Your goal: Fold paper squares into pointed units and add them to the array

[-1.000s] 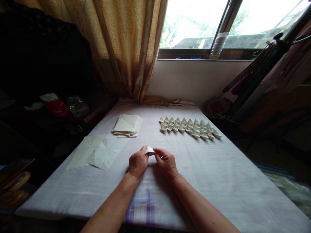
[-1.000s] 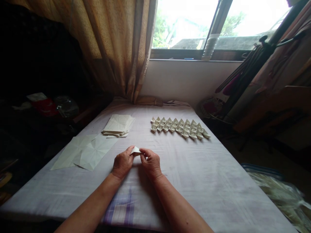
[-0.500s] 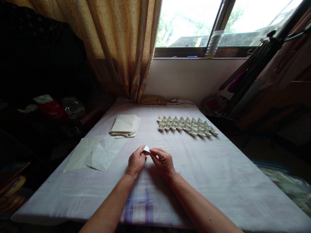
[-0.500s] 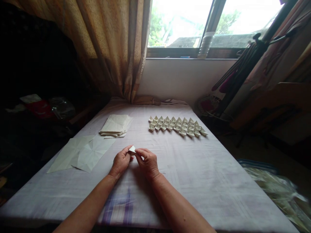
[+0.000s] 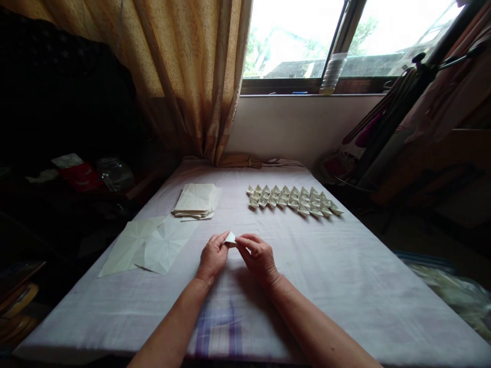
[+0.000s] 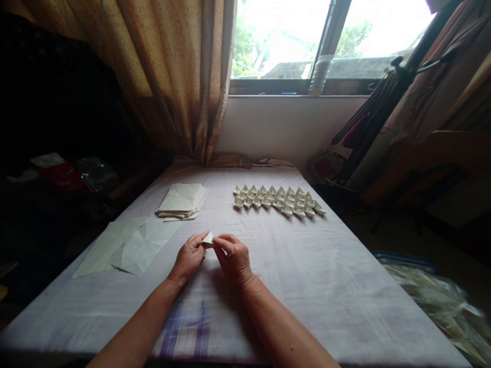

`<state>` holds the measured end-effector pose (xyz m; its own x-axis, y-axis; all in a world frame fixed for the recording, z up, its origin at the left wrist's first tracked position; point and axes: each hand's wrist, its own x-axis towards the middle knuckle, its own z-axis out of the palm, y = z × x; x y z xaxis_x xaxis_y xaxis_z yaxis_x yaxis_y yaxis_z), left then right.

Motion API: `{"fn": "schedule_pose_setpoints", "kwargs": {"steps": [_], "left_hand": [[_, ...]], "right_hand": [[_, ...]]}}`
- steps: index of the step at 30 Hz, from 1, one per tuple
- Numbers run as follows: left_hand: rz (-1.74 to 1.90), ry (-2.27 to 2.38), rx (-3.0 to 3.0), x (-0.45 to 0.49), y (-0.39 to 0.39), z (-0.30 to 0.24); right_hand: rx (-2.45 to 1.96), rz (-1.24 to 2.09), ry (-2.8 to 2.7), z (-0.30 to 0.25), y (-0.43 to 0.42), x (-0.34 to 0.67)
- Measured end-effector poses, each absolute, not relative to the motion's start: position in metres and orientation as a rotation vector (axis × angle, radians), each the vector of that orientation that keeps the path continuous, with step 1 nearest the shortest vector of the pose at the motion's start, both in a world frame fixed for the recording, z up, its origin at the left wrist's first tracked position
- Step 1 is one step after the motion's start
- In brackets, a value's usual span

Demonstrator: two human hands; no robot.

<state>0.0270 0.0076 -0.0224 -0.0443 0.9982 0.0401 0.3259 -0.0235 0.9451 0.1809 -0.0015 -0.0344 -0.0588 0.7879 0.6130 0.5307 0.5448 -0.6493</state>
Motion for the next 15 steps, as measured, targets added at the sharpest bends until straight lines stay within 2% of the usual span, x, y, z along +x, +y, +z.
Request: {"fn": "schedule_pose_setpoints", "kwargs": {"steps": [15], "left_hand": [[0.962, 1.352, 1.323, 0.027, -0.002, -0.016]], "right_hand": [[-1.151, 0.201, -1.659, -0.024, -0.004, 0.186]]}}
